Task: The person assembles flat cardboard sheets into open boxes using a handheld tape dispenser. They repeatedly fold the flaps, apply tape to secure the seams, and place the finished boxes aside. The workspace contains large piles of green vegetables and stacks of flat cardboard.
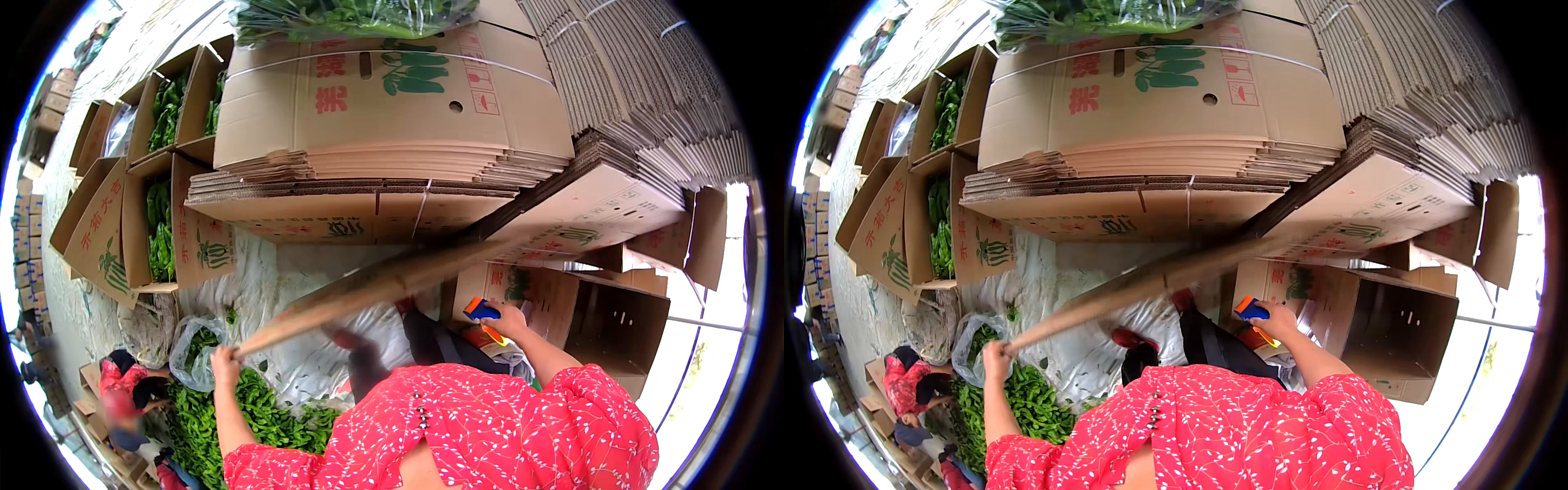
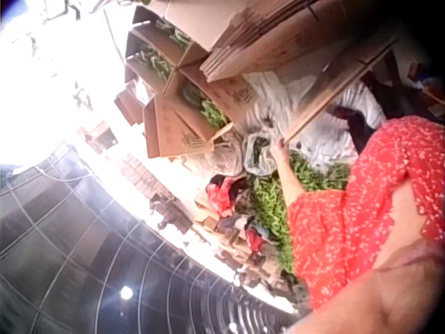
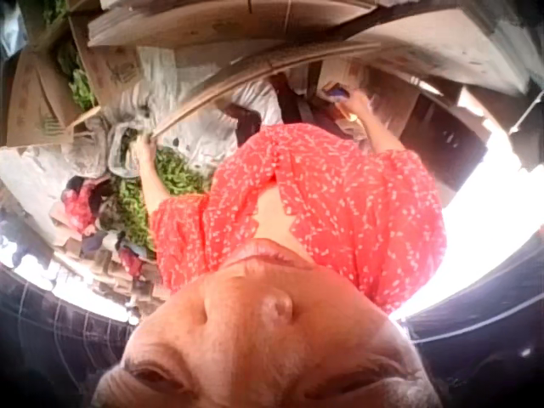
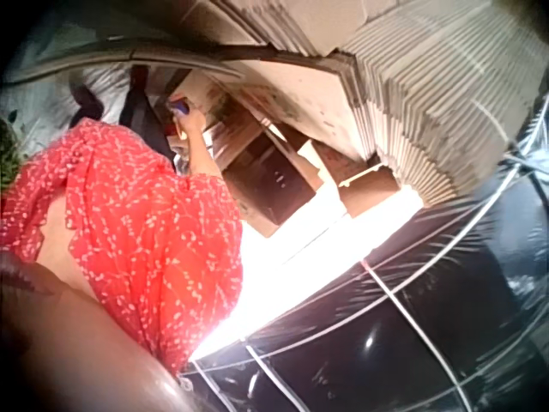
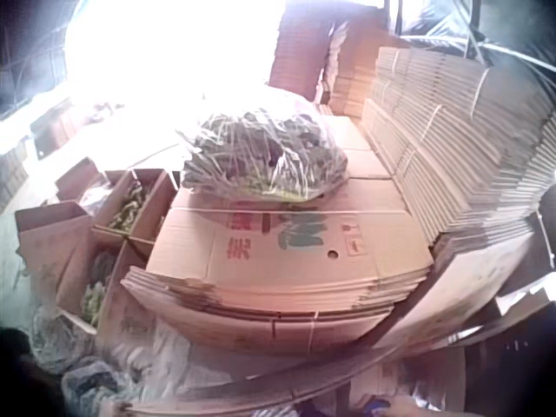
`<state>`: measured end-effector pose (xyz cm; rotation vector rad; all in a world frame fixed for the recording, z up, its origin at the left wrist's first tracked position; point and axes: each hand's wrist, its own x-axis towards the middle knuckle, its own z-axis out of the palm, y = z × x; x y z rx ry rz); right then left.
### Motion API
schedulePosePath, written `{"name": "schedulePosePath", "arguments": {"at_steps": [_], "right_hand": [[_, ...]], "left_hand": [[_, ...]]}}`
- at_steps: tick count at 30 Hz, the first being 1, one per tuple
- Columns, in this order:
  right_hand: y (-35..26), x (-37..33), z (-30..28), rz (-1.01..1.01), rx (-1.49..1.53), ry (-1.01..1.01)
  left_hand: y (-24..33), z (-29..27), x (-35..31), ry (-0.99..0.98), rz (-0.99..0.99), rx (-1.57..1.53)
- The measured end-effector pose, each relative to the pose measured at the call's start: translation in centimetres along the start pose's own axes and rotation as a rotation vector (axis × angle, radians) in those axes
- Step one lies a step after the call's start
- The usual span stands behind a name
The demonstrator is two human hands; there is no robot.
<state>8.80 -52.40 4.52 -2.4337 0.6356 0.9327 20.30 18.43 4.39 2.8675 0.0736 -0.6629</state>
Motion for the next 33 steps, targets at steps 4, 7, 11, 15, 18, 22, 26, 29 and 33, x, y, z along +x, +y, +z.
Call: {"name": "schedulePosePath", "arguments": {"at_steps": [4, 7, 11, 15, 18, 22, 26, 29, 33], "right_hand": [[1.1, 0.0, 0.1, 0.154, -0.112, -0.098], [3.0, -4.0, 2.4, 0.254, -0.072, -0.031], [6.3, -5.1, 5.1, 0.380, -0.012, -0.054], [9.0, -5.8, 7.7, 0.477, -0.029, 0.004], [7.4, -4.5, 7.8, 0.402, -0.145, 0.094], [6.8, -3.4, 6.9, 0.376, -0.341, 0.048], [7.4, -3.2, 4.3, 0.394, -0.290, -0.016], [5.8, -4.0, 2.8, 0.237, -0.370, 0.078], [-2.9, -3.8, 1.6, 0.002, -0.466, -0.054]], "left_hand": [[-0.9, 8.8, -7.9, 0.283, 0.078, 0.240], [-0.1, 12.1, -12.7, 0.023, -0.085, 0.142], [-4.2, 10.4, -10.3, -0.780, -0.179, -0.569], [-6.8, 16.5, -11.2, -0.872, -0.840, -0.525], [-9.5, 19.9, -14.8, -0.729, -0.894, -1.169], [-6.8, 19.4, -17.9, -0.505, -0.940, -1.807], [2.0, 15.5, -20.6, -0.304, -0.815, -1.893], [4.7, 8.5, -23.3, -0.145, -0.800, -1.921], [4.0, -2.5, -29.0, 0.141, -0.822, -1.923]]}}
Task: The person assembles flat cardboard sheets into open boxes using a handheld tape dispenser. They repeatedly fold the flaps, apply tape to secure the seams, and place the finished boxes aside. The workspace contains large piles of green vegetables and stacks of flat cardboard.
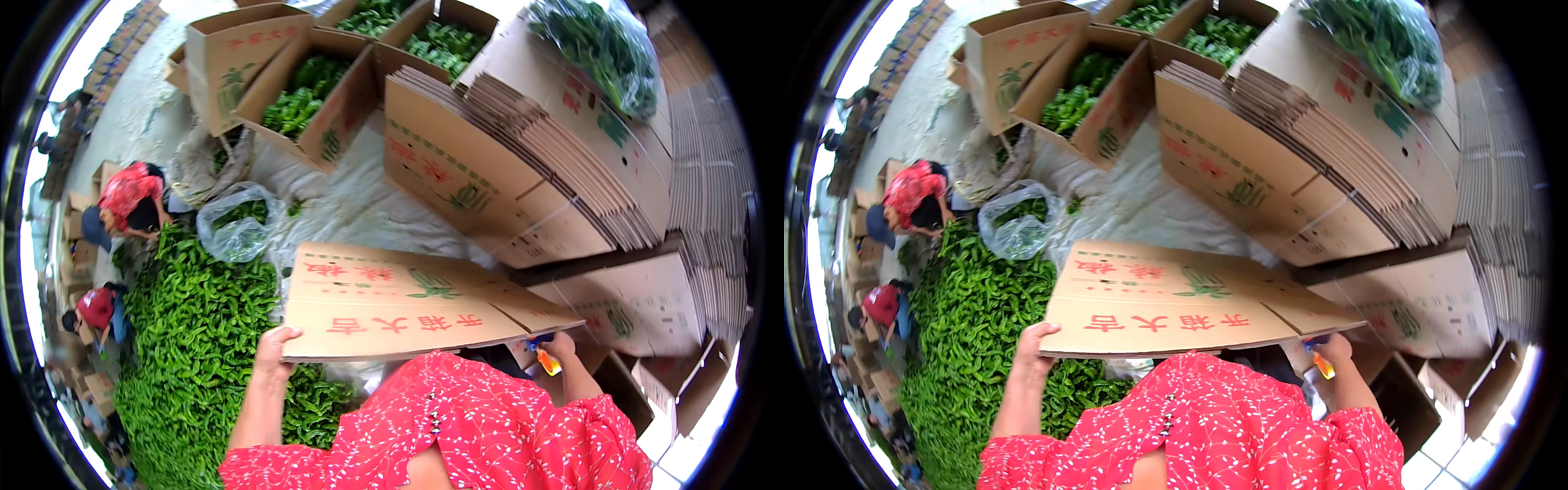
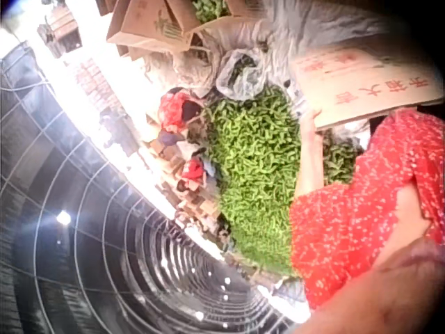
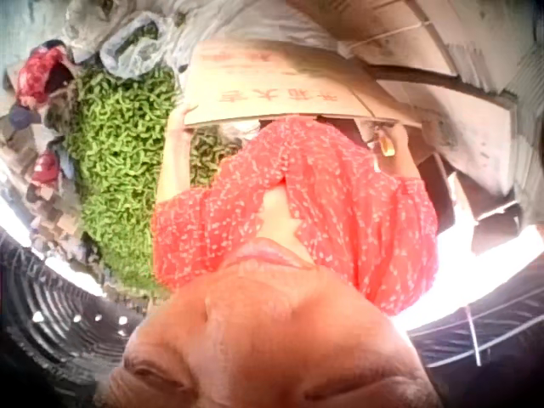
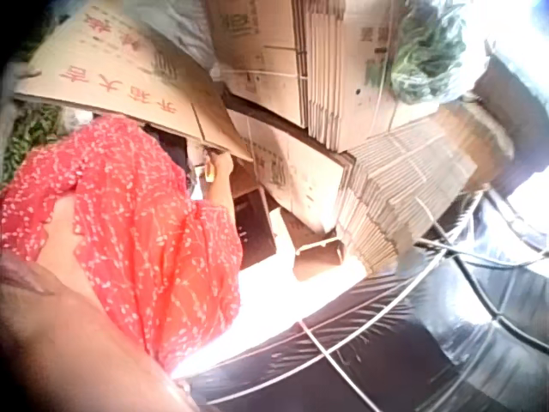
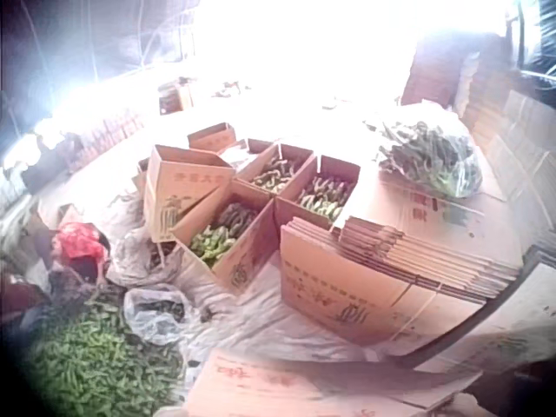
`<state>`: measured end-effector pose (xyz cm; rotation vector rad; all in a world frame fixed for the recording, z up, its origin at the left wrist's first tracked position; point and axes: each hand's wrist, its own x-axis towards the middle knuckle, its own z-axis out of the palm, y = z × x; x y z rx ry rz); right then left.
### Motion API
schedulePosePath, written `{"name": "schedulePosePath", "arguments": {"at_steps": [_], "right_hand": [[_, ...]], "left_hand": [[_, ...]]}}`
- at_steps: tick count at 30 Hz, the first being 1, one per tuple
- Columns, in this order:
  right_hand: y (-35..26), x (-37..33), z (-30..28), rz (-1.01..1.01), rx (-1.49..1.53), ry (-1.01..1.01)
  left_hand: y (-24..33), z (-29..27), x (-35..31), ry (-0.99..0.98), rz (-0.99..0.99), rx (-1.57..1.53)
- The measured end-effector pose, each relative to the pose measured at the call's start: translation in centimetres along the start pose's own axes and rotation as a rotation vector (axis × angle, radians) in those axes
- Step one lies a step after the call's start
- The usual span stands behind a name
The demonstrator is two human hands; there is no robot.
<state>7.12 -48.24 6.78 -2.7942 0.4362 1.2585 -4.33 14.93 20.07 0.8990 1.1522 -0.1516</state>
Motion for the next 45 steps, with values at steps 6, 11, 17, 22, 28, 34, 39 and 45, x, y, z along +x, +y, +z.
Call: {"name": "schedulePosePath", "arguments": {"at_steps": [6, 11, 17, 22, 28, 34, 39, 45], "right_hand": [[-14.1, 4.8, -1.9, -0.475, -0.191, -0.067], [-21.2, 6.3, -1.7, -0.777, -0.067, -0.064], [-21.6, 6.6, -2.6, -0.973, 0.105, -0.021], [-23.2, 9.7, -1.7, -0.988, 0.253, -0.035], [-30.4, 5.6, 3.0, -0.863, 0.556, -0.300], [-36.1, -1.3, 6.4, -0.909, 0.329, -0.151], [-38.5, -4.5, 6.3, -0.864, 0.244, -0.316], [-46.2, -15.8, -0.6, -1.280, -0.093, 0.043]], "left_hand": [[7.6, 3.7, -11.7, 0.206, 0.370, 0.059], [2.8, 10.7, -12.5, 0.360, 0.682, 0.198], [-17.0, 17.1, -0.7, 0.706, 0.808, 0.486], [-39.4, 16.8, 5.2, 0.180, 0.027, 0.163], [-26.0, 4.5, 5.7, 0.013, 0.514, -0.978], [-15.3, 6.5, 4.8, 0.237, 0.585, -0.261], [-16.1, 6.7, 7.4, 0.270, 0.647, -0.190], [-14.7, 7.9, 1.9, 0.424, 0.949, -0.055]]}}
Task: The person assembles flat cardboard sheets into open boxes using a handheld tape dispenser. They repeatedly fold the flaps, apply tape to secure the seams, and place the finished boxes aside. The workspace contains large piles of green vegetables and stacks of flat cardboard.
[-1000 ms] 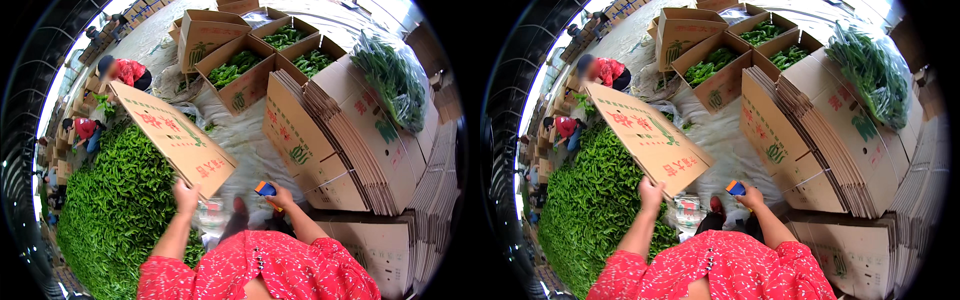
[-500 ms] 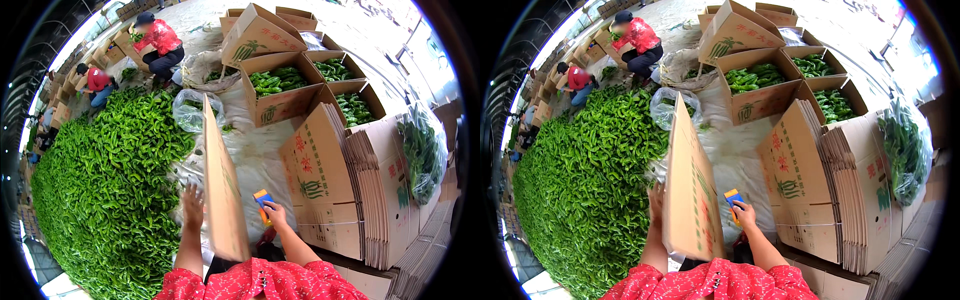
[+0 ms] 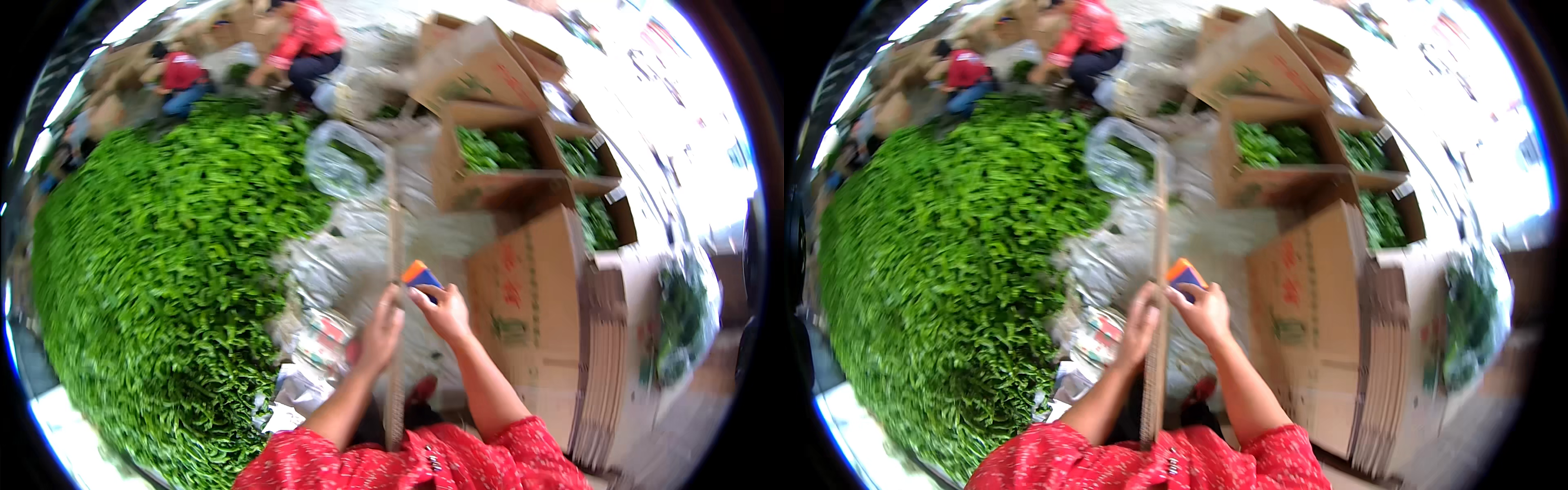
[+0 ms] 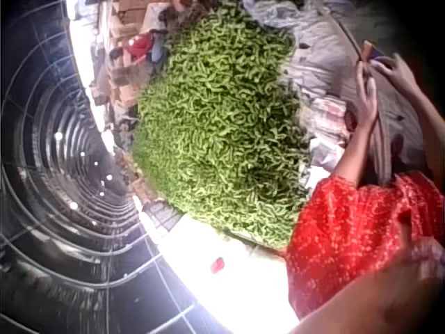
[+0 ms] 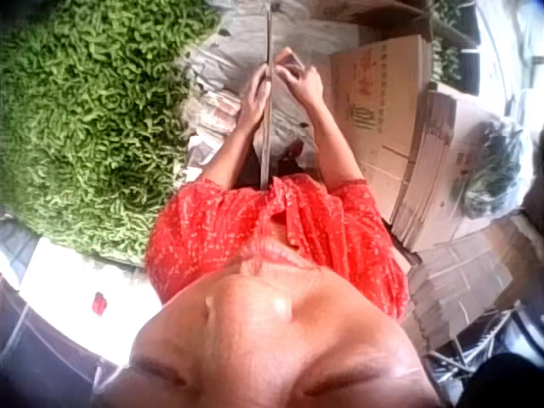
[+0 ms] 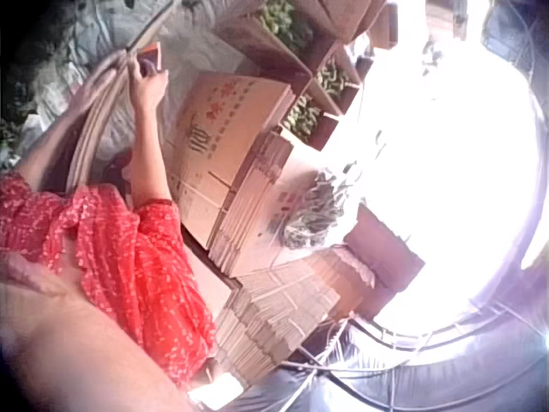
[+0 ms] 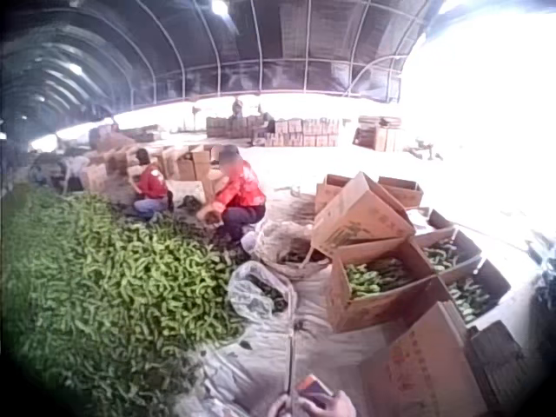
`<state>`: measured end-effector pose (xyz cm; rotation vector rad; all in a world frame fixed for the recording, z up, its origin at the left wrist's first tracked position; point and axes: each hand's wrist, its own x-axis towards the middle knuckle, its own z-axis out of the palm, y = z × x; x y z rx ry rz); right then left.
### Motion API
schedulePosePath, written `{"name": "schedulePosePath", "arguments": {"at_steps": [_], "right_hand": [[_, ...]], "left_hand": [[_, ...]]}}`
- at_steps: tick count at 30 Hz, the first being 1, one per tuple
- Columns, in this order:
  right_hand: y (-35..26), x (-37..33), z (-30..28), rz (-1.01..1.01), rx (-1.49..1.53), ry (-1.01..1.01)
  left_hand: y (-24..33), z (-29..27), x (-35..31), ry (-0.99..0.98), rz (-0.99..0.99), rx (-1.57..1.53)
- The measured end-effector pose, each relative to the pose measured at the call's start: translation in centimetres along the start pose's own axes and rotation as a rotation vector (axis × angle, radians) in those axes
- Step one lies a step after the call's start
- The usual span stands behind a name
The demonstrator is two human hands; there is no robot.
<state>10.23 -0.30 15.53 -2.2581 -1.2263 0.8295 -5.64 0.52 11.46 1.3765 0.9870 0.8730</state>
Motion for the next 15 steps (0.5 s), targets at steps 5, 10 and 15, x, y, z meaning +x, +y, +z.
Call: {"name": "schedulePosePath", "arguments": {"at_steps": [5, 10, 15], "right_hand": [[0.3, 5.2, -1.2, 0.012, -0.140, -0.202], [2.2, 5.3, 0.1, 0.092, 0.169, -0.426], [1.6, 5.0, -0.9, 0.216, 0.401, -0.530]], "left_hand": [[0.0, 1.4, 2.1, -0.031, 0.020, -0.093], [0.6, -2.3, 3.6, -0.276, 0.350, 0.198], [1.1, -2.5, 3.8, -0.307, 0.211, 0.137]]}}
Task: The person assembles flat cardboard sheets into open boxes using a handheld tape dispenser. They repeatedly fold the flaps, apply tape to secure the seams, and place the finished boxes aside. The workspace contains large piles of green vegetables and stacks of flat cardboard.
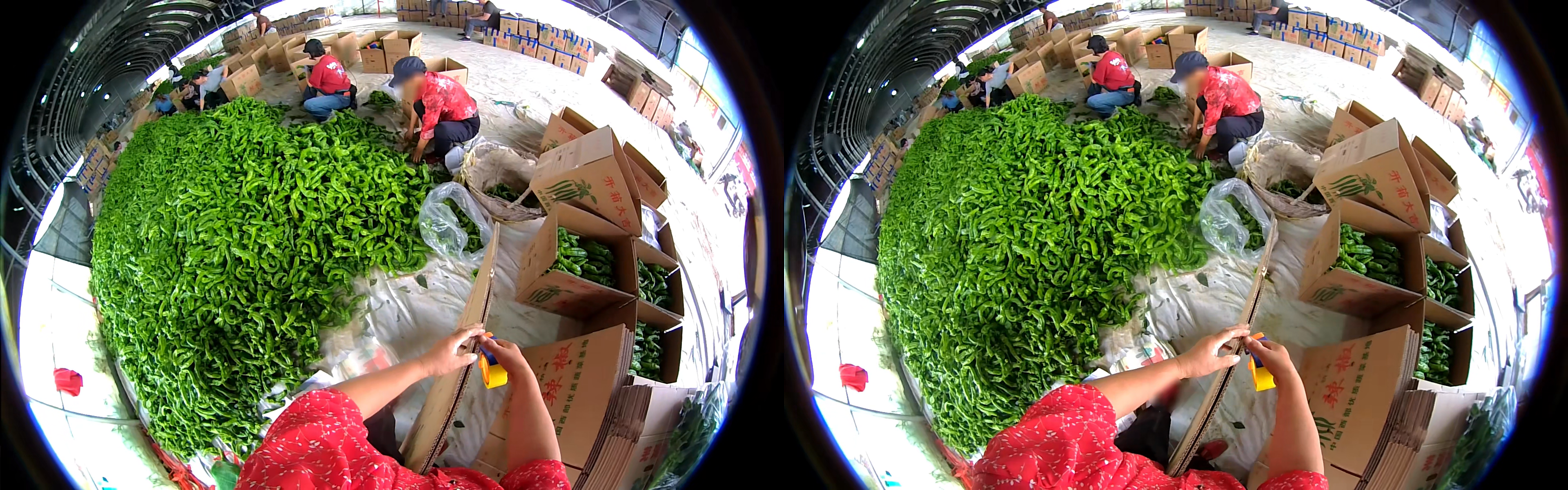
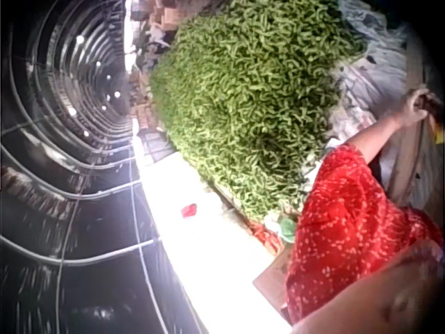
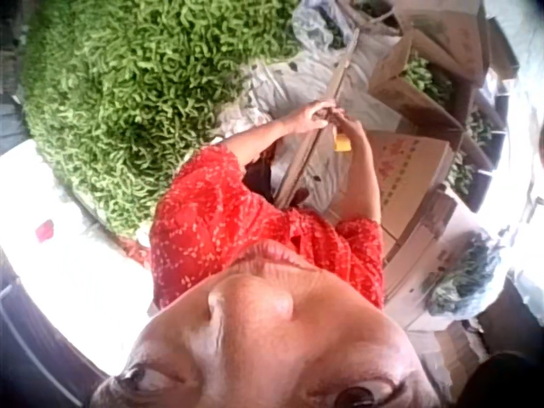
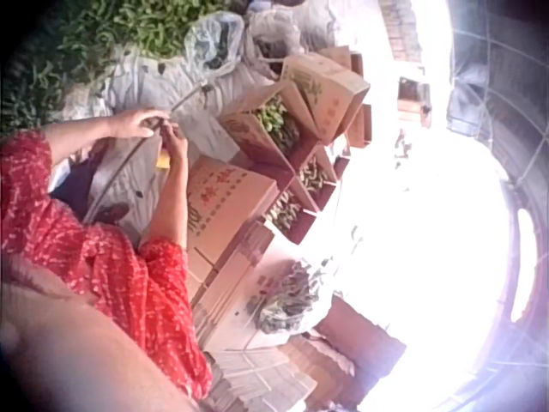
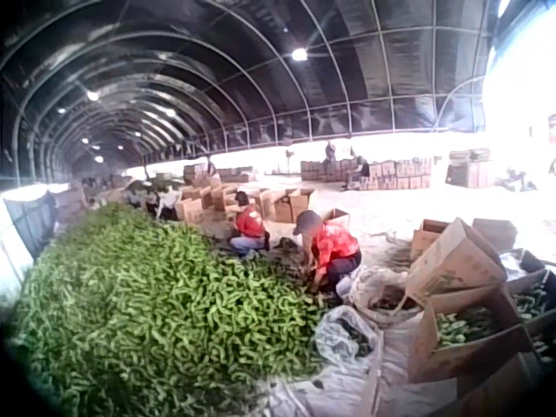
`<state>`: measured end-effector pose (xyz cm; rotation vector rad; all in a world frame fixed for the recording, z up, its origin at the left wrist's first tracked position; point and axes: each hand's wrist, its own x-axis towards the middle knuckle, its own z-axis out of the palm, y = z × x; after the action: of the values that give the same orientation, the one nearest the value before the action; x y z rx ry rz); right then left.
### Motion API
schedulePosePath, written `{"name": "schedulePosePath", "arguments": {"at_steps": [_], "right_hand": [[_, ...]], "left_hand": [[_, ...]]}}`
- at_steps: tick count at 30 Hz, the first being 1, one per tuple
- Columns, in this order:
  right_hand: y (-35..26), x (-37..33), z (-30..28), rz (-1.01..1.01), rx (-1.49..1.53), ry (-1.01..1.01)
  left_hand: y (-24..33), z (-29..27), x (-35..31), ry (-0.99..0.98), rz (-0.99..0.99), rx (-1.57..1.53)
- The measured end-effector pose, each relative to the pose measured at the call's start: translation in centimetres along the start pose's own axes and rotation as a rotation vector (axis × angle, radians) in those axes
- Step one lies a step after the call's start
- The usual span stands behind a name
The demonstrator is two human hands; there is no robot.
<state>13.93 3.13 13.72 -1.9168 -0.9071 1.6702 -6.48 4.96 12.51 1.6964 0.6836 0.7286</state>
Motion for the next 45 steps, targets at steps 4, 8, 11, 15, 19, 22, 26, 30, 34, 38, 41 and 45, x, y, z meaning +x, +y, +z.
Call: {"name": "schedulePosePath", "arguments": {"at_steps": [4, 8, 11, 15, 19, 22, 26, 30, 34, 38, 41, 45], "right_hand": [[0.7, 0.3, -1.9, -0.051, -0.139, 0.083], [-0.9, 0.5, -1.7, -0.106, -0.810, 0.348], [-3.3, -1.5, 2.5, -0.002, -1.010, 0.501], [-1.2, 2.2, -1.0, 0.137, -0.576, 0.296], [-3.0, 1.8, 0.0, 0.095, -0.687, 0.352], [-3.1, 2.6, -1.7, 0.010, -0.656, 0.400], [-3.5, 3.2, -7.1, -0.070, -0.544, 0.558], [-1.6, 3.8, -12.7, -0.021, -0.633, 0.710], [3.0, 6.7, -16.6, -0.066, -0.663, 0.851], [4.8, 8.2, -18.9, -0.220, -0.695, 0.927], [6.1, 10.4, -20.3, -0.399, -0.725, 0.922], [9.9, 13.4, -19.8, -0.446, -0.788, 1.080]], "left_hand": [[-0.2, -1.8, -0.1, -0.053, 0.081, 0.291], [1.8, -4.1, 0.3, -0.254, 0.457, 0.682], [2.3, -5.1, 1.4, -0.730, 0.304, 0.613], [3.8, -5.3, 3.0, -0.862, 0.508, 0.667], [3.7, -6.9, 1.4, -0.761, 0.528, 0.814], [3.0, -9.4, 0.8, -0.610, 0.496, 0.777], [4.4, -12.6, 0.1, -0.473, 0.423, 0.791], [3.4, -10.0, -5.3, -0.344, 0.253, 0.925], [0.6, -1.4, -10.6, -0.134, 0.129, 1.008], [2.6, 8.4, -8.7, -0.097, 0.003, 1.065], [2.0, 13.3, -5.4, -0.183, -0.168, 0.968], [-2.5, 18.6, -3.6, -0.546, -0.489, 0.914]]}}
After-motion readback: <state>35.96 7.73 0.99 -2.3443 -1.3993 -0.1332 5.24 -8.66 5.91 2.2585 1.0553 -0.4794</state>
